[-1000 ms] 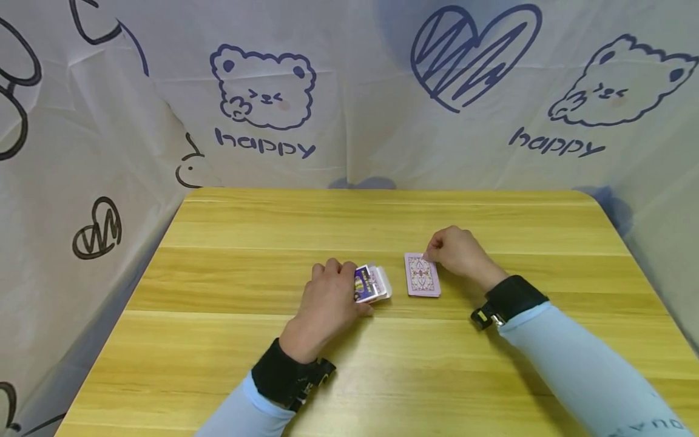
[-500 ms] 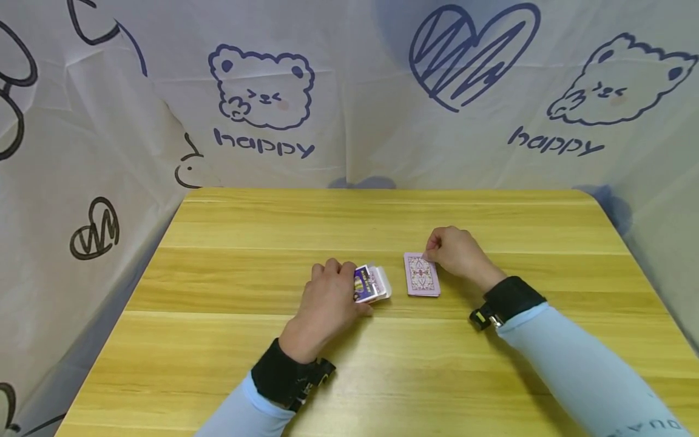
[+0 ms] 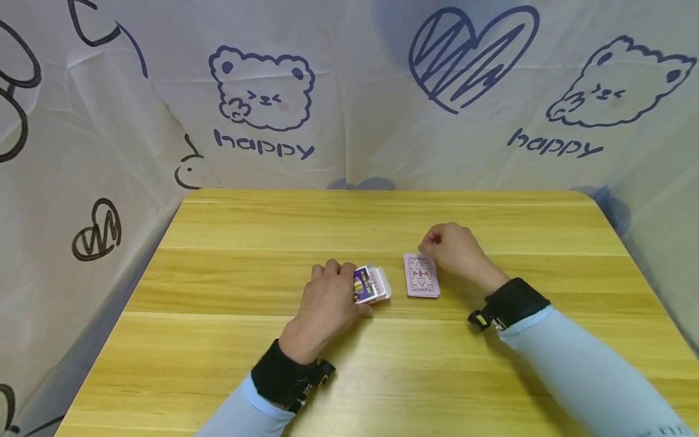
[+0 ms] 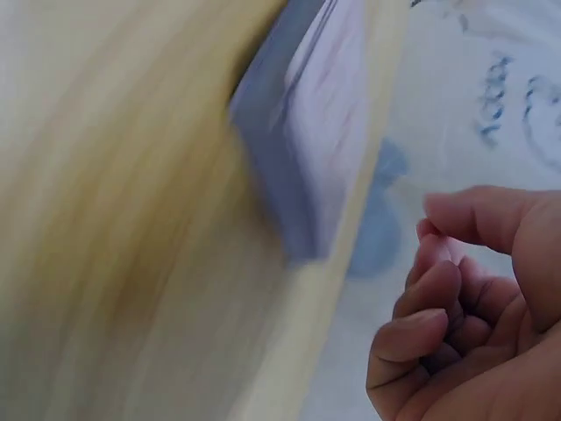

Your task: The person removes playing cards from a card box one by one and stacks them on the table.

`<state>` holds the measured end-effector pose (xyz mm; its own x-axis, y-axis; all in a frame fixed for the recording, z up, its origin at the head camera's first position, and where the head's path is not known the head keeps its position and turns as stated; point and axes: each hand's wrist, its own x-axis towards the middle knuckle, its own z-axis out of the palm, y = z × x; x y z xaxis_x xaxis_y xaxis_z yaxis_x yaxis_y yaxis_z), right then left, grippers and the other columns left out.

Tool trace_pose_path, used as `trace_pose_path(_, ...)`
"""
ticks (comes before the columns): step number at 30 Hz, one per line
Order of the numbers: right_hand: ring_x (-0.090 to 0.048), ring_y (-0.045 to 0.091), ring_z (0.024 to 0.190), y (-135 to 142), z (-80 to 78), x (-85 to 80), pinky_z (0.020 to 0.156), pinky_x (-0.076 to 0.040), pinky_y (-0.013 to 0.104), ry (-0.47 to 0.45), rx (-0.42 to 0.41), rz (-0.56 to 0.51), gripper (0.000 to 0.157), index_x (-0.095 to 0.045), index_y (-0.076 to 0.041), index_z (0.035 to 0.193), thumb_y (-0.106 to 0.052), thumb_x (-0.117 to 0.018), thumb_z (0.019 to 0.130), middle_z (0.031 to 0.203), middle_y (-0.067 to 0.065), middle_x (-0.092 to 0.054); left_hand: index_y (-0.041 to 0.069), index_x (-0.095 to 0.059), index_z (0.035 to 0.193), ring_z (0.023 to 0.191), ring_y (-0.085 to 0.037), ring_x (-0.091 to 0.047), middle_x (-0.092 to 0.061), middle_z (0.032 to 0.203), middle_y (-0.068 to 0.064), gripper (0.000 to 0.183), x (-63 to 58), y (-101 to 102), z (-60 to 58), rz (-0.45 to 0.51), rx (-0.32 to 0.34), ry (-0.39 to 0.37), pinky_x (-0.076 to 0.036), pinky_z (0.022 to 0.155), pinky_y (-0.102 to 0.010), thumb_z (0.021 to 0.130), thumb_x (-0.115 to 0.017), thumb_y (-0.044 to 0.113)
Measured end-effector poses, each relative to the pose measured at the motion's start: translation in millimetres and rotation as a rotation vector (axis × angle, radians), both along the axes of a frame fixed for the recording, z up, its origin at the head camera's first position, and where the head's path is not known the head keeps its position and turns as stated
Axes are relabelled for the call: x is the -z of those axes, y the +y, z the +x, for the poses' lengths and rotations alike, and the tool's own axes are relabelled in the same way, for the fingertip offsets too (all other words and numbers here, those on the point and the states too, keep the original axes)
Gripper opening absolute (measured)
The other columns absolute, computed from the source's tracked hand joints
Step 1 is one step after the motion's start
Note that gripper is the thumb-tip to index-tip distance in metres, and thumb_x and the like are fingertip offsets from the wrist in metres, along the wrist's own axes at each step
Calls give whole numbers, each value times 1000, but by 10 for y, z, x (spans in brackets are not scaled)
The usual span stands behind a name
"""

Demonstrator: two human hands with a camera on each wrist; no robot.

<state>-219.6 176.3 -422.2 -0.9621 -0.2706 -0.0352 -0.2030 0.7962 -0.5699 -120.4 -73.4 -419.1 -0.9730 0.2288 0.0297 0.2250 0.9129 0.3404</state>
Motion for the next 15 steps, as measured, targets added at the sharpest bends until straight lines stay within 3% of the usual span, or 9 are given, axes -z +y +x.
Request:
trace_pose_path(5, -58, 18, 71, -245, 281, -66, 64, -48, 34, -21, -14, -165, 19, -73, -11, 93, -27, -62, 93, 88, 5, -71, 2, -55, 123, 90, -31, -45, -55, 107, -17, 80, 6, -2, 0, -6, -3, 6, -48, 65, -40, 64, -87, 47)
trace_pose_path(8, -61, 20, 70, -396, 441, -75, 62, -50, 35, -85, -28, -260, 20, -73, -11, 94, -28, -62, 93, 89, 7, -72, 2, -55, 121, 89, -30, -44, -55, 105, -16, 79, 16, -4, -4, -10, 1, 22, -47, 63, -40, 65, -86, 47)
trace_pose_path(12, -58, 19, 60, -531, 560, -31, 53, -47, 32, -88, -46, -306, 16, -74, -11, 90, -24, -65, 91, 81, 5, -70, 2, -56, 120, 88, -30, -44, -55, 104, -15, 77, 29, -8, -8, -6, 8, 46, -47, 62, -39, 65, -87, 46)
trace_pose_path(15, -53, 16, 54, -585, 592, 15, 48, -41, 29, -53, -50, -279, 14, -73, -13, 82, -24, -68, 88, 71, 3, -67, 3, -56, 119, 88, -30, -44, -55, 103, -15, 75, 34, -9, -10, 0, 10, 59, -47, 63, -40, 65, -87, 45)
